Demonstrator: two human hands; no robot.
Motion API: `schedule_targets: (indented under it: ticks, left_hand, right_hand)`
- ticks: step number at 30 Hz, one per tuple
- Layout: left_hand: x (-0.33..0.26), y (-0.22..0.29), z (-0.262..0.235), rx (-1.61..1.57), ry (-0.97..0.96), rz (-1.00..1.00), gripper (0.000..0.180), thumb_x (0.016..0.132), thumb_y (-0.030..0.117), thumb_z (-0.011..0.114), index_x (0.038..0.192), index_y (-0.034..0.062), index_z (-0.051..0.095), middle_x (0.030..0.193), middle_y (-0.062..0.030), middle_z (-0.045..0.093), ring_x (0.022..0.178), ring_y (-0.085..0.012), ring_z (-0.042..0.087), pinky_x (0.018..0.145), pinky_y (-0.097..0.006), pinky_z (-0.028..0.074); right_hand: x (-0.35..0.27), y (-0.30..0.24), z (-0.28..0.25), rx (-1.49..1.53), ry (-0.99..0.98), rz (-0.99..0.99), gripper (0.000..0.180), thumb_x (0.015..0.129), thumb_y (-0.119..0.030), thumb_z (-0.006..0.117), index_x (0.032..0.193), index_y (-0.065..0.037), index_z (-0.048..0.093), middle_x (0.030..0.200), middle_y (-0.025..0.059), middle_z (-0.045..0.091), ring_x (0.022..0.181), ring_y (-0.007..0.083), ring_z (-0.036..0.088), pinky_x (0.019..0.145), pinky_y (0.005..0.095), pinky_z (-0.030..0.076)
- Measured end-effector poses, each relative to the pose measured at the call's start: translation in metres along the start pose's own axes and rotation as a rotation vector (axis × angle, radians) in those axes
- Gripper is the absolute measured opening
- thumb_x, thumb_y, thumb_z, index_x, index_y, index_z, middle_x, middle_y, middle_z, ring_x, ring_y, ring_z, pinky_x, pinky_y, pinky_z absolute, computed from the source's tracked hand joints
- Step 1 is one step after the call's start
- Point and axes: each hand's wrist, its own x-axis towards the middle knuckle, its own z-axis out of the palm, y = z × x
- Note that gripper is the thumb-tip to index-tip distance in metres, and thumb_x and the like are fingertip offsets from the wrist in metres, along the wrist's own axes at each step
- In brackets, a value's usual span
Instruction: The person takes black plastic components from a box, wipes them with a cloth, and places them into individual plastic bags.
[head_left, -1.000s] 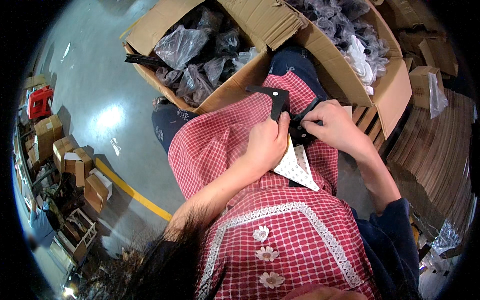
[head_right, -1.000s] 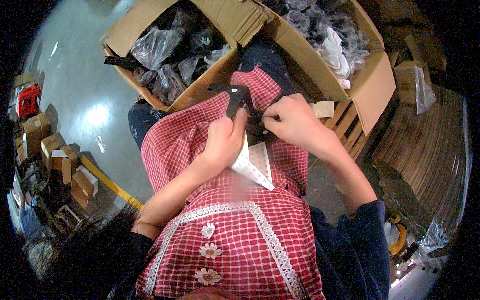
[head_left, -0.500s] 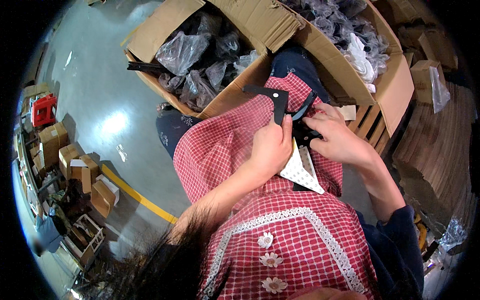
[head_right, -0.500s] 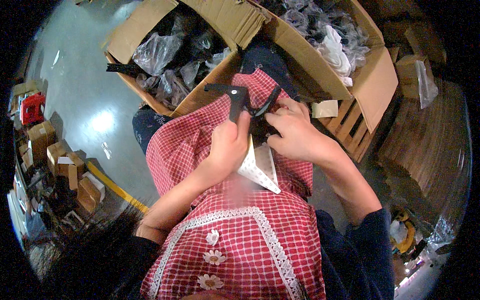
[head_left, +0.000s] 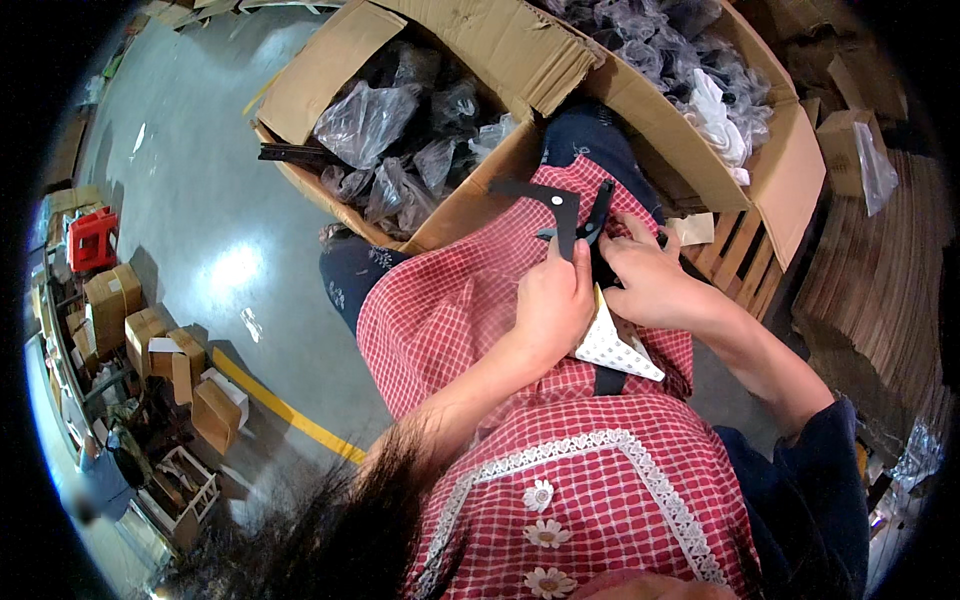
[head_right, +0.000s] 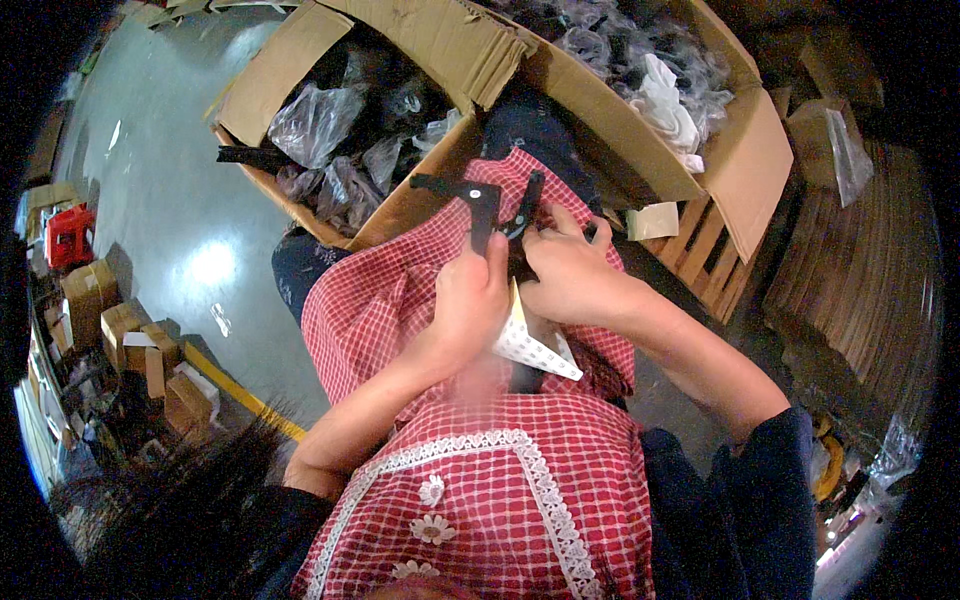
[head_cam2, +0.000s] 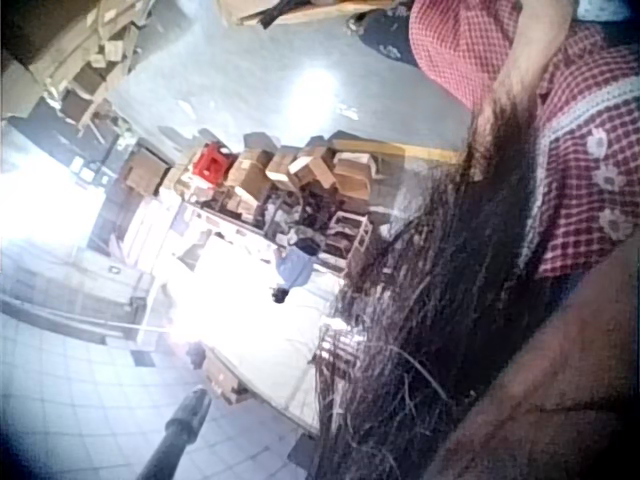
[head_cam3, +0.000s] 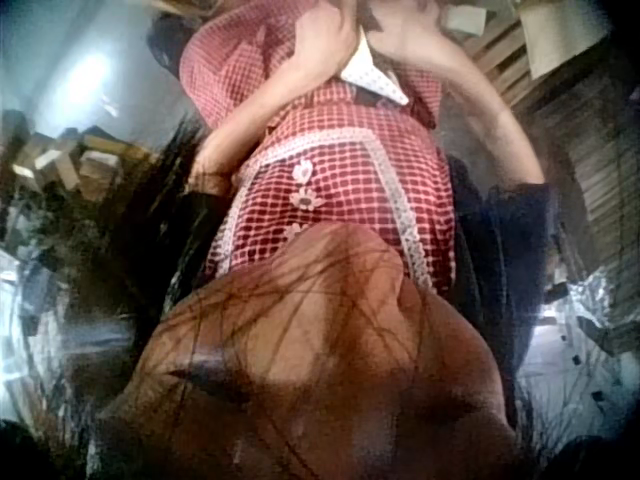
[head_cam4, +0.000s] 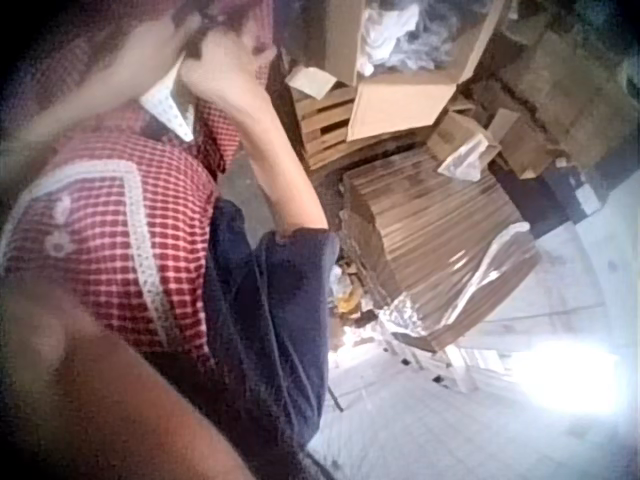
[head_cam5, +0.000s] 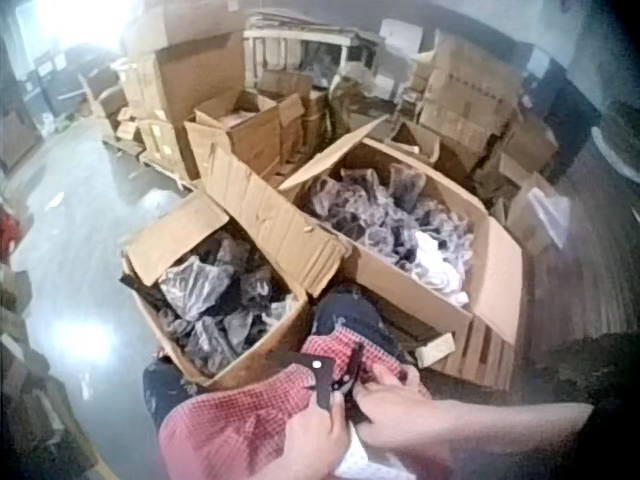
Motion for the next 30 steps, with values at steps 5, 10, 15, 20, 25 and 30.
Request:
schedule_targets:
  ticks: [5,10,15,20,25,30]
  left_hand:
    - [-0.001,0.001,-0.001,-0.020,-0.008,-0.031,0.041,0.106,0.030,0.041,0.101,-0.0077,0.056,0.068,-0.0302,0.062,0.065,-0.0496,0.063,0.058,-0.056,0.050]
    - [-0.001,-0.003,-0.001,-0.020,-0.016,-0.021,0.041,0.106,0.030,0.041,0.100,-0.0078,0.056,0.068,-0.0305,0.062,0.065,-0.0495,0.063,0.058,-0.055,0.050]
    - [-0.001,-0.007,0.001,-0.030,-0.020,-0.020,0.041,0.106,0.030,0.042,0.099,-0.0074,0.057,0.069,-0.0308,0.062,0.066,-0.0488,0.063,0.058,-0.055,0.050]
    - [-0.001,-0.006,0.002,-0.039,-0.001,-0.009,0.039,0.105,0.029,0.042,0.099,-0.0058,0.058,0.069,-0.0304,0.062,0.067,-0.0487,0.063,0.058,-0.055,0.049]
    - [-0.002,-0.005,0.002,-0.039,0.015,0.002,0.038,0.105,0.029,0.043,0.097,-0.0055,0.058,0.070,-0.0304,0.062,0.067,-0.0493,0.062,0.058,-0.055,0.047]
    - [-0.003,-0.001,-0.006,-0.014,-0.026,0.008,0.040,0.106,0.029,0.043,0.091,-0.0035,0.060,0.070,-0.0296,0.061,0.067,-0.0495,0.061,0.057,-0.055,0.046]
  right_hand:
    - [-0.002,-0.004,0.003,0.048,0.017,0.017,0.053,0.081,-0.023,0.062,0.124,0.007,0.056,0.135,0.0275,0.055,0.149,0.0430,0.020,0.107,0.0766,0.008]
    - [-0.005,-0.002,0.010,0.039,0.148,-0.089,0.050,0.079,-0.023,0.062,0.112,0.014,0.058,0.125,0.0339,0.059,0.144,0.0502,0.026,0.101,0.0837,0.012]
    - [-0.006,-0.008,0.020,-0.174,0.282,-0.077,0.037,0.078,-0.010,0.059,0.109,0.010,0.063,0.111,0.0234,0.065,0.136,0.0382,0.039,0.104,0.0744,0.018]
    - [-0.006,-0.008,0.031,-0.224,0.489,-0.105,0.031,0.077,-0.007,0.060,0.102,0.009,0.067,0.097,0.0197,0.066,0.120,0.0345,0.050,0.106,0.0707,0.021]
    - [-0.004,-0.014,0.034,-0.379,0.560,-0.104,0.024,0.073,-0.010,0.063,0.089,0.005,0.071,0.086,0.0165,0.067,0.113,0.0347,0.055,0.114,0.0641,0.020]
    - [-0.024,-0.011,0.005,-0.225,0.462,-0.163,0.022,0.072,-0.010,0.063,0.089,-0.002,0.075,0.088,0.0159,0.067,0.114,0.0333,0.056,0.118,0.0583,0.019]
